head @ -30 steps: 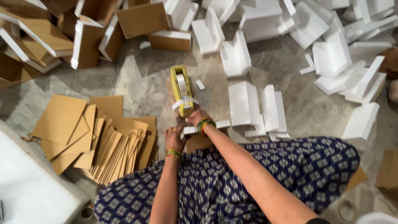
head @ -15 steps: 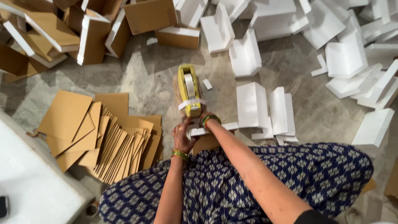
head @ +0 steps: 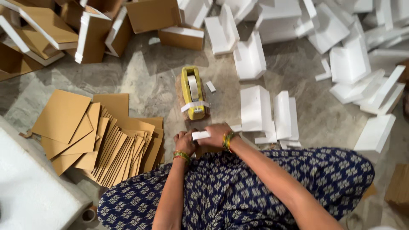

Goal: The person sits on the floor and assembles small rectangular boxes by inserting white foam inserts into brown cardboard shells. They use a handheld tape dispenser to secure the foam pieces to the cardboard, repeating this process for multiple units.

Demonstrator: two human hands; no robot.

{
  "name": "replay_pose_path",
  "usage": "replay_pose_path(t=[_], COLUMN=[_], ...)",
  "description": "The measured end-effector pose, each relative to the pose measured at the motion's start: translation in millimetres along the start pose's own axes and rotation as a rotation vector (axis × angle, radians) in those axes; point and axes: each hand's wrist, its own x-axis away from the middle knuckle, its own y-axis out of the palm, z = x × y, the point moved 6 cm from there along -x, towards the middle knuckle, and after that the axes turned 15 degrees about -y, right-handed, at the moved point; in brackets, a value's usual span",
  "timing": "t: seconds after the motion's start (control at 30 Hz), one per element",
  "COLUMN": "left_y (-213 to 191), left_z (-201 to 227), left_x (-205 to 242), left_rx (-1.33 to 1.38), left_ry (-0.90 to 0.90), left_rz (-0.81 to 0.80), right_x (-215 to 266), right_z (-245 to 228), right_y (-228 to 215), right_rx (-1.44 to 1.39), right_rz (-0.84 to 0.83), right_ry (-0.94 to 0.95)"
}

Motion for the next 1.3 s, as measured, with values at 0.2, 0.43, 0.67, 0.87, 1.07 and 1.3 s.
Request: replay_pose_path(t=[0.2,0.43,0.67,0.87,1.07,1.3], left_y=[-43,-100,-135,-145,-141,-130], left_z=[25,69,-10,-65,-79,-71], left_x=[14,56,87,74,68,57], left_rx=[0.113,0.036,-0.004,0.314,0.404,0.128], left_ry=[0.039,0.226,-0.287,-0.344,-0.376,-0.412], left_rz=[-0.048,-0.011,-0.075,0.24,0.375,0.285], right_x=[108,147,100,-23,-4,57], right_z=[-52,-83,-79,-43,34,3], right_y=[-26,-60,-55,-211,-394,-276], right_rx=[0.604,0.596,0.182,0.233,0.28,0.358], right_rz=[0.643,0.766,0.076,0.11,0.872,0.558], right_ry=[-0.456,-0.461,-0.011,0.062,0.06,-0.268])
